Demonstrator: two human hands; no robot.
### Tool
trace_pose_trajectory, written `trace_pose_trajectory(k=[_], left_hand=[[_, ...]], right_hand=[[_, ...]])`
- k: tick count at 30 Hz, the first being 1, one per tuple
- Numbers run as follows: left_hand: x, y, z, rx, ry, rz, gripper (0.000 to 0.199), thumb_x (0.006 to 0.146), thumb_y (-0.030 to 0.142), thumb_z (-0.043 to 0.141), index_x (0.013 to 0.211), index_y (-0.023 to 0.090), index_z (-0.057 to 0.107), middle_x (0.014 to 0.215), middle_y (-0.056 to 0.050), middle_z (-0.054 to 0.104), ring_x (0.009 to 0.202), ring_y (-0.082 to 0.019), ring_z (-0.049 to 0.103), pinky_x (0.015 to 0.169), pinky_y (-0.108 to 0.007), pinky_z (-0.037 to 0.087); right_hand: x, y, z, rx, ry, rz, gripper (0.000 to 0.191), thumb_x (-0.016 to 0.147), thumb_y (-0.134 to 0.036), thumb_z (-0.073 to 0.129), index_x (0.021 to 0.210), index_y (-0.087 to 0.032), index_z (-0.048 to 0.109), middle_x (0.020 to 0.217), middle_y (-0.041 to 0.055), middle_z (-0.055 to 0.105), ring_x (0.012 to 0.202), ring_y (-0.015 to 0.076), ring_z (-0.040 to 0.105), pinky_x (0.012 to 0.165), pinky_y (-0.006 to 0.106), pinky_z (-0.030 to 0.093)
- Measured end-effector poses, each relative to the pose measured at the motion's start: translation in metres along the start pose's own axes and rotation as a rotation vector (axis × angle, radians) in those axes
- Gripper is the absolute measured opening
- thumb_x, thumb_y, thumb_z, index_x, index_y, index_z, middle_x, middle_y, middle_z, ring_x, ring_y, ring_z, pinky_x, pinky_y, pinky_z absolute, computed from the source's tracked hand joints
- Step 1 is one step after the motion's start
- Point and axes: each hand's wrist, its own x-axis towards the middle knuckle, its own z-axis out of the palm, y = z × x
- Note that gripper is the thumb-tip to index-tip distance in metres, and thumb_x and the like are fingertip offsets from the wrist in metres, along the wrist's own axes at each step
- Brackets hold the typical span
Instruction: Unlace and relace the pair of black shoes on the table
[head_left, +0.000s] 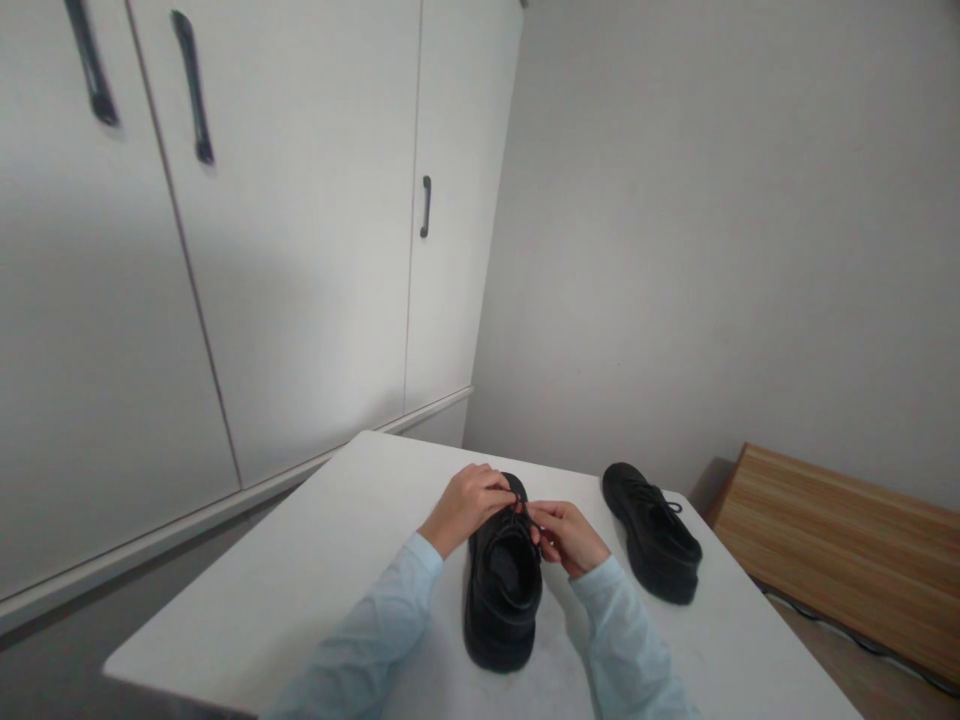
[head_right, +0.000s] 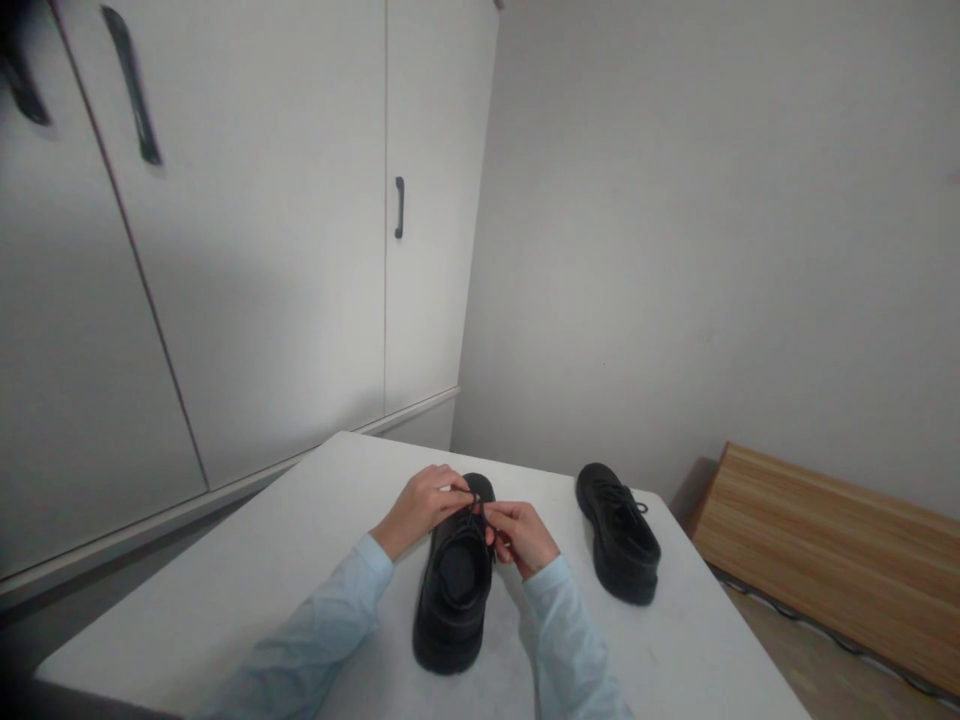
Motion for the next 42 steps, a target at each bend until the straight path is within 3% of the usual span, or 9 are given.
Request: trace_pose_trajectory(k=[9,17,21,25,30,35,42], left_hand=[[0.003,0.003,0.006,-0.349,0.074,-0.277,0.013,0.079,0.030,0.063,0.075,0.022,0.074,0.083,-0.003,0.069,0.082,-0.017,0.057,0.077,-0.028,0.041],[0.007,0.003,0.006,-0.667,-0.038,-0.555,0.014,0.067,0.028,0.070,0.069,0.015,0.073,0.067,-0.002,0.064,0.067,-0.014,0.058,0.065,-0.023,0.042],[0.003,-0.003,0.013,-0.827,-0.076,-0.608,0.018,0.063,0.029,0.071,0.067,0.012,0.073,0.065,-0.004,0.066,0.064,-0.015,0.059,0.063,-0.024,0.043],[0.002,-0.005,0.014,-0.923,-0.123,-0.634,0.018,0.060,0.029,0.071,0.065,0.011,0.072,0.062,-0.005,0.067,0.064,-0.015,0.059,0.063,-0.025,0.043],[0.002,-0.006,0.009,-0.984,-0.178,-0.632,0.020,0.061,0.029,0.071,0.068,0.010,0.072,0.064,-0.004,0.067,0.062,-0.014,0.057,0.062,-0.025,0.042],[0.001,-0.009,0.009,-0.994,-0.234,-0.601,0.018,0.062,0.028,0.070,0.068,0.011,0.072,0.064,-0.002,0.065,0.062,-0.013,0.055,0.061,-0.024,0.040],[0.004,-0.006,0.008,-0.937,-0.266,-0.525,0.015,0.065,0.025,0.066,0.070,0.010,0.068,0.061,0.000,0.060,0.059,-0.010,0.050,0.057,-0.021,0.037]], right_hand=[[-0.003,-0.004,-0.002,-0.198,0.032,-0.040,0.041,0.065,-0.047,0.068,0.081,-0.010,0.070,0.048,-0.0039,0.055,0.029,0.0025,0.036,0.029,0.016,0.020],[0.000,-0.002,-0.001,-0.427,0.119,-0.137,0.038,0.070,-0.044,0.063,0.087,-0.011,0.073,0.044,-0.0035,0.051,0.031,0.0036,0.030,0.031,0.018,0.019],[0.001,0.000,0.000,-0.557,0.137,-0.240,0.032,0.073,-0.040,0.062,0.086,-0.014,0.075,0.052,0.0014,0.060,0.039,0.0077,0.040,0.036,0.020,0.030],[0.002,0.004,0.001,-0.689,0.166,-0.337,0.026,0.076,-0.034,0.059,0.088,-0.017,0.075,0.069,0.0063,0.070,0.054,0.0152,0.054,0.050,0.026,0.042],[-0.005,-0.004,0.008,-0.813,0.169,-0.443,0.023,0.079,-0.029,0.056,0.091,-0.022,0.075,0.072,0.0072,0.070,0.061,0.0194,0.057,0.061,0.029,0.042],[-0.011,-0.011,0.014,-0.905,0.197,-0.500,0.021,0.080,-0.026,0.056,0.091,-0.023,0.074,0.071,0.0069,0.067,0.063,0.0196,0.057,0.061,0.029,0.040],[-0.006,-0.009,0.007,-0.814,0.241,-0.456,0.009,0.070,-0.022,0.064,0.074,-0.019,0.072,0.064,0.0036,0.065,0.055,0.0150,0.051,0.055,0.027,0.039]])
